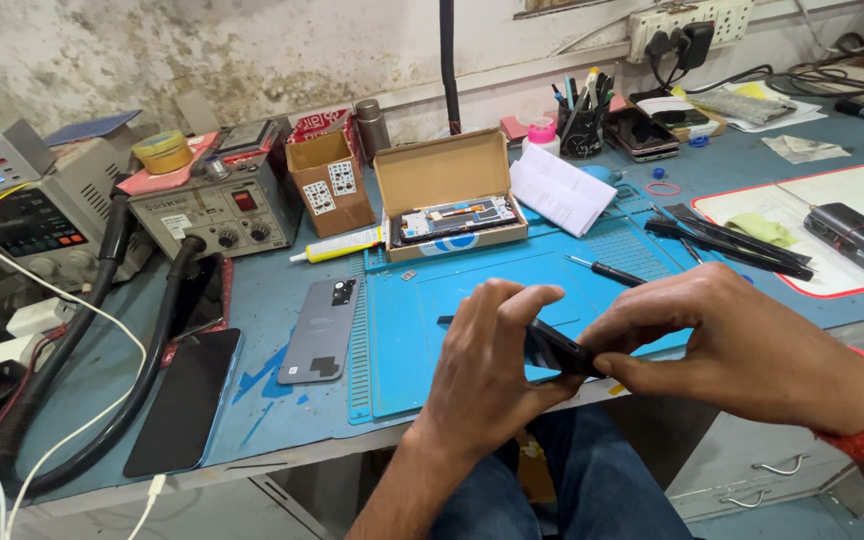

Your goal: The person holds a smartphone at a repair workbench and uses a pry tool to work around the edge of the device, separating the back cover from the frame. They set the cover aside, continue prying along the frame edges, and handle the opened phone body while other disassembled phone parts sit in a box on the bench.

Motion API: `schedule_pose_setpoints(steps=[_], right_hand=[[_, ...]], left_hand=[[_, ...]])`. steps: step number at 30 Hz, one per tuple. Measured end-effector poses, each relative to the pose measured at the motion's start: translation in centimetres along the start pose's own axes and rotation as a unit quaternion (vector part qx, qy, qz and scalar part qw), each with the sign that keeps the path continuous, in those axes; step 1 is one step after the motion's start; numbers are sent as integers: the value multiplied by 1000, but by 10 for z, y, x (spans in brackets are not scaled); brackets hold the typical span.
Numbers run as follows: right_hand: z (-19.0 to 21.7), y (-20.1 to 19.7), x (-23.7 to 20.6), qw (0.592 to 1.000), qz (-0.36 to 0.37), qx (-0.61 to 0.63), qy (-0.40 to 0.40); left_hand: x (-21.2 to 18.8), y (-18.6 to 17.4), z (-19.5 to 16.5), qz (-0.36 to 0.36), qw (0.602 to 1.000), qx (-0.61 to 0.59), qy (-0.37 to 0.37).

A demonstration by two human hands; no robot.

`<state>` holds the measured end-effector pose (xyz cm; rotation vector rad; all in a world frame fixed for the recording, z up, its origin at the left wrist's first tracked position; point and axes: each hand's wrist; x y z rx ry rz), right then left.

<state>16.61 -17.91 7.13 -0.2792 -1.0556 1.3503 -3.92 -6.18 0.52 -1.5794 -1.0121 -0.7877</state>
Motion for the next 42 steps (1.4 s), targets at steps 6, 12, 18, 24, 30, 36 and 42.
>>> schedule_pose_setpoints(steps=[6, 12, 18, 24, 30, 36, 42], right_hand=[[-2, -1, -2, 991, 11, -50, 126], [-1, 1, -2, 992, 6, 7, 125], [6, 2, 0, 998, -21, 23, 60], [13, 0, 3, 980, -18, -60, 188], [1, 1, -3, 980, -18, -61, 190], [-15, 1, -13, 998, -23, 2, 60], [-12, 2, -12, 990, -2, -7, 141]], left_hand=[[5, 3, 0, 10, 1000, -17, -14], [4, 6, 1, 10, 1000, -15, 10], [7, 10, 3, 21, 999, -15, 19], [10, 10, 2, 24, 999, -17, 32], [11, 8, 1, 32, 999, -25, 25], [10, 6, 2, 38, 999, -31, 17], [9, 3, 4, 32, 999, -36, 13]])
Point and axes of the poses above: each hand's wrist, its own x-axis towards the middle knuckle, its own y-axis out of the palm, z = x × y, and after that the axes turned 7 degrees about -z, right-handed
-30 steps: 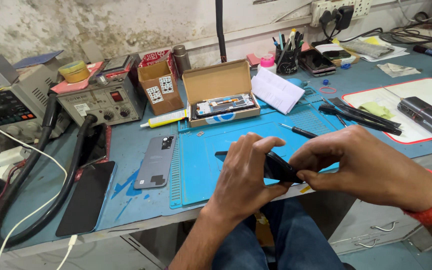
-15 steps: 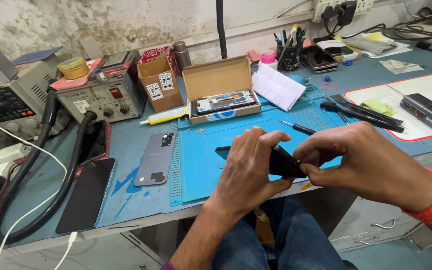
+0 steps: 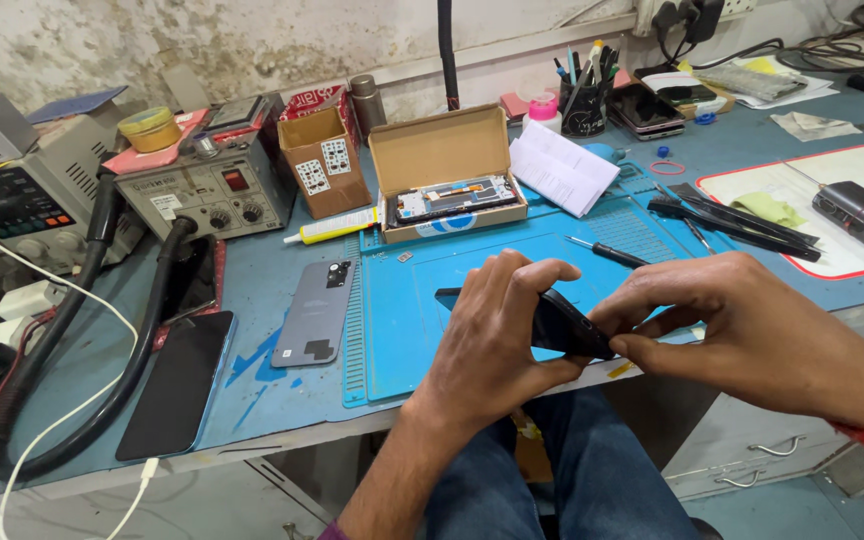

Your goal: The person holds a smartphone at a repair workbench and uses a pry tool to work around the edge of the device, separating the back cover from the frame. They set the cover aside, continue prying along the frame edges, and handle the opened phone body while other disassembled phone parts sit in a box on the bench.

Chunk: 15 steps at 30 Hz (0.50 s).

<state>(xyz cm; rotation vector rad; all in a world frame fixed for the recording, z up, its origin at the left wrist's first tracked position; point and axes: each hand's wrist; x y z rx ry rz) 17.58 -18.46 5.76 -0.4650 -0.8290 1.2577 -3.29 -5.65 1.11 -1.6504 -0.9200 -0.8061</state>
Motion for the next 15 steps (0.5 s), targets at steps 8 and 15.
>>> schedule_pose_setpoints(steps=[8, 15], right_hand=[[2, 13, -6, 987, -73, 90, -110], [11, 34, -12, 966, -188, 39, -172]], left_hand=[[-5, 3, 4, -32, 999, 12, -26], [-14, 10, 3, -114, 991, 31, -58]])
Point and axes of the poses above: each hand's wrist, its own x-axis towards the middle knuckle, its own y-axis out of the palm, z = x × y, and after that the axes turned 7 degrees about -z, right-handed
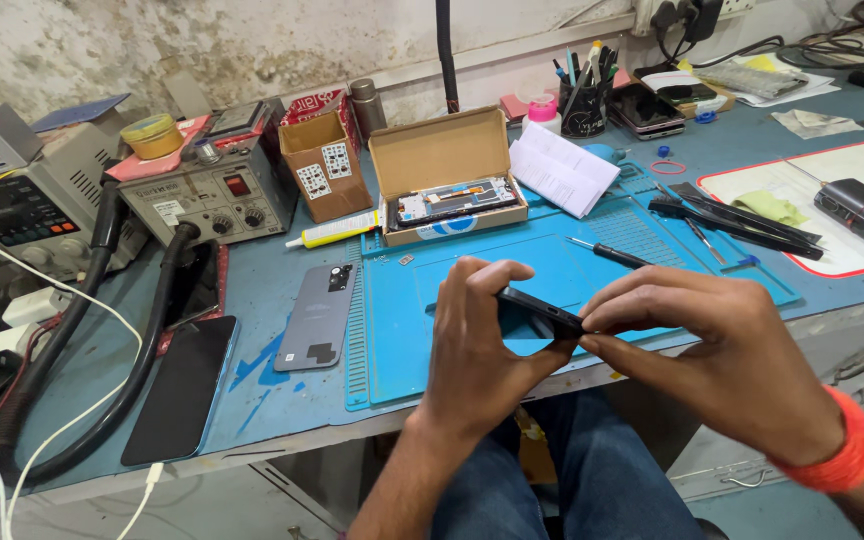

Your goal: The person holds a smartphone at a repair workbench and uses a pry tool to work around the edge of the device, separating the back cover from the frame. They set the cover aside, continue prying along the frame edges, and handle the opened phone body while other disassembled phone parts sit in a box on the bench.

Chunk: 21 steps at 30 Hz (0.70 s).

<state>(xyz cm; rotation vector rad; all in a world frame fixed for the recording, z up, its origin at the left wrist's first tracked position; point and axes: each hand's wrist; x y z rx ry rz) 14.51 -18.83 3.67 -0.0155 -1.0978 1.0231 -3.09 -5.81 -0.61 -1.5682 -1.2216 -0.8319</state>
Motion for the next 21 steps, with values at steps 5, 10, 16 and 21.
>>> schedule_pose_setpoints(steps=[5, 10, 16, 21], right_hand=[[12, 16, -4, 996, -81, -17, -26], [14, 24, -7, 994, -106, 0, 15], [16, 34, -11, 988, -142, 30, 51], [17, 41, -16, 983, -167, 40, 70]], left_hand=[[-13, 9, -6, -71, 997, 39, -4], [-18, 10, -5, -79, 996, 38, -2], [-18, 11, -5, -81, 996, 41, -1], [-18, 11, -5, -82, 996, 44, -1]])
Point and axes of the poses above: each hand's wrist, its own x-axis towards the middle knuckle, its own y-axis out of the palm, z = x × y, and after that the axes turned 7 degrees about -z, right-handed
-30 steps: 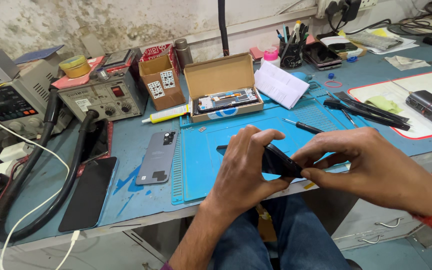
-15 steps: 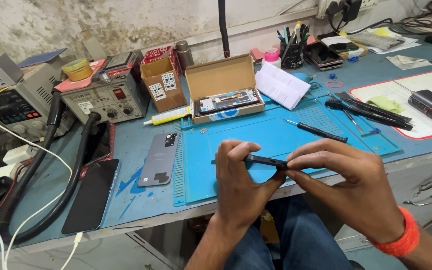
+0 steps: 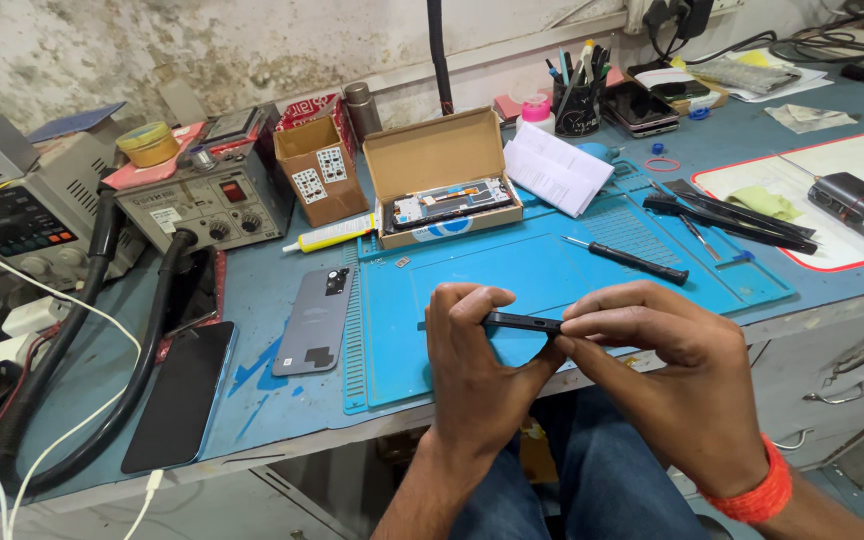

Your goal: The person holds a smartphone at a repair workbench and uses a pry tool to work around the edge of the device, separating the back cover from the frame. They set the cover aside, continue prying along the frame edges, and handle the opened phone body while other disassembled phone parts sit in a box on the bench.

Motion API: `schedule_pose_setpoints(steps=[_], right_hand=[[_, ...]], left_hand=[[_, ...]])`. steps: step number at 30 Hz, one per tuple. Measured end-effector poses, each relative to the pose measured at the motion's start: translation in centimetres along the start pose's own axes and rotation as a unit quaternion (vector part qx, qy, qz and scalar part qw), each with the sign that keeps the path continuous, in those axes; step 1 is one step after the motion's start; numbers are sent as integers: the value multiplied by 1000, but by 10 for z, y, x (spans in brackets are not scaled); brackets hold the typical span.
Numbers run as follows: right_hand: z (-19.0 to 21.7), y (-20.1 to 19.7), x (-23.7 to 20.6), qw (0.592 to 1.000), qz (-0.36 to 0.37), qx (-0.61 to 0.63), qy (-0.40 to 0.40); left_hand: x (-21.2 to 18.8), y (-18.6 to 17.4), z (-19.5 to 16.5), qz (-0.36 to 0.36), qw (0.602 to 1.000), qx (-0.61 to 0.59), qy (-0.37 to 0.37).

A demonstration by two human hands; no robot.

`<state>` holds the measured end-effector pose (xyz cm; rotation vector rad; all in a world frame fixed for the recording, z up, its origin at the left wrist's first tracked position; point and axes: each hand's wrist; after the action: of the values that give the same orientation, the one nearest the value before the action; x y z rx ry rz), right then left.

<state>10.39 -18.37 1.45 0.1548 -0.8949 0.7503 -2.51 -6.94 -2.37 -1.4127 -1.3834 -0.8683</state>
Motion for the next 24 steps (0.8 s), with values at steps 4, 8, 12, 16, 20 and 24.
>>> schedule_pose_setpoints(steps=[4, 8, 12, 16, 20, 24], right_hand=[[-6, 1, 1, 993, 21, 76, 86], [-13, 2, 2, 987, 42, 103, 112], [-20, 5, 0, 983, 43, 141, 114], [-19, 12, -6, 994, -8, 111, 22], [-13, 15, -12, 982, -62, -55, -171], [-6, 13, -12, 957, -57, -122, -258]], left_hand=[[1, 0, 0, -1, 1000, 3, -5], [1, 1, -1, -10, 1000, 1, -18], [1, 1, 1, -13, 1000, 6, -17], [0, 0, 3, -15, 1000, -7, -25], [-3, -2, 5, -21, 999, -27, -34], [-6, -4, 8, -34, 997, -39, -48]])
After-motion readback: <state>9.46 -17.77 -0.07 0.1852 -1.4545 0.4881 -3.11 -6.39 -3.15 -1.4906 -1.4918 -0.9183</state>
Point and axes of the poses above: each hand's wrist, its own x-axis towards the middle knuckle, its own y-axis out of the palm, z = x × y, and after that the axes turned 7 degrees about -z, right-handed
